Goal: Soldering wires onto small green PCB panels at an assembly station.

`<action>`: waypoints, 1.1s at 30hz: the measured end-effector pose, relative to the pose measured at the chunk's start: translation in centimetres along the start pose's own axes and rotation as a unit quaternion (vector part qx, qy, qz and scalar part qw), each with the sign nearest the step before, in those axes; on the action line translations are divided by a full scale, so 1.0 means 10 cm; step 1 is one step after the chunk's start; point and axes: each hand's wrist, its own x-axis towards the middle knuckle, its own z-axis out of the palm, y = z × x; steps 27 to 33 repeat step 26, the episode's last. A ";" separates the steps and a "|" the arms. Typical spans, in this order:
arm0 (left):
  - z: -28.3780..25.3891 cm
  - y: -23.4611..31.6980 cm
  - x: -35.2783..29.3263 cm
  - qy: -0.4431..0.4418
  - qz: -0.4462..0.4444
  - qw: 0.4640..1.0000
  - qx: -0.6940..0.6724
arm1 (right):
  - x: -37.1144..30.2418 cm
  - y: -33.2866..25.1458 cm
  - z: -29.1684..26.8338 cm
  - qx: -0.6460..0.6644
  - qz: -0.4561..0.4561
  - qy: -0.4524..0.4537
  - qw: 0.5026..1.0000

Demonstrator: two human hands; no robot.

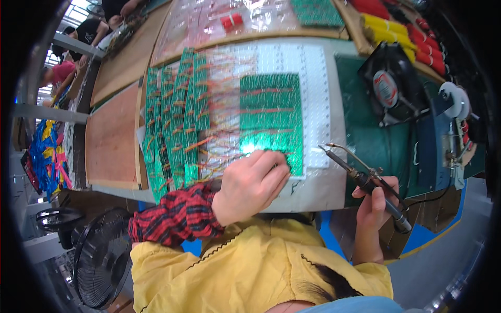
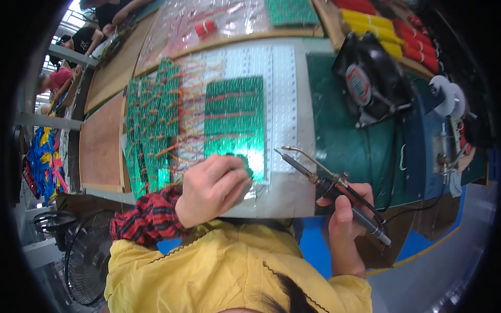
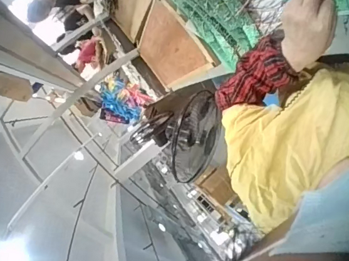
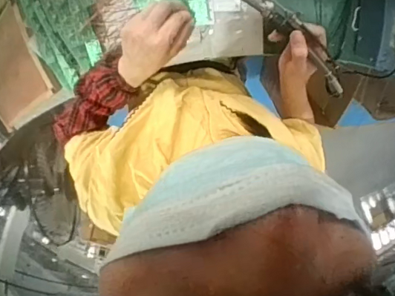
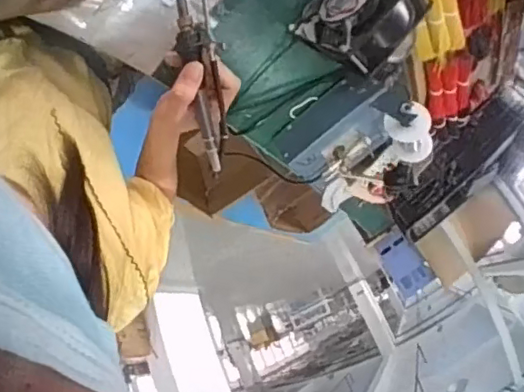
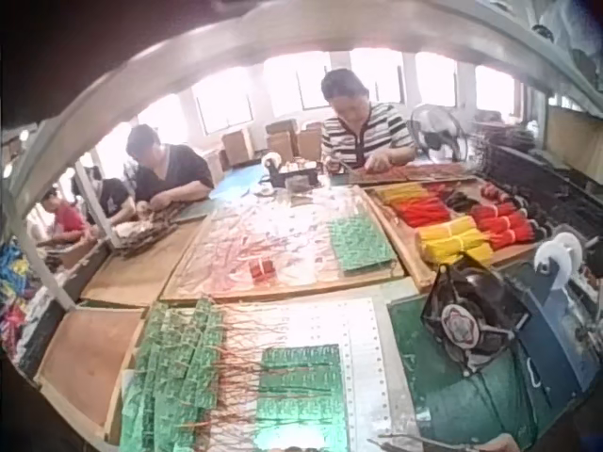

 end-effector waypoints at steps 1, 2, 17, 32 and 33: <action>-0.03 -0.01 -0.01 -0.014 0.010 1.000 0.017 | 0.05 -0.01 0.00 0.000 -0.007 -0.003 1.000; -0.08 -0.01 -0.02 -0.030 0.018 0.999 0.035 | 0.08 -0.02 0.03 0.001 -0.013 0.022 1.000; -0.63 -0.93 1.90 -0.056 -0.004 0.998 0.016 | 0.16 -0.03 -0.20 0.022 0.035 0.015 0.999; 0.40 -1.20 3.71 -0.097 0.028 0.995 0.025 | 0.14 0.01 -0.22 0.016 0.030 0.009 0.999; 0.40 -1.20 3.71 -0.097 0.028 0.995 0.025 | 0.14 0.01 -0.22 0.016 0.030 0.009 0.999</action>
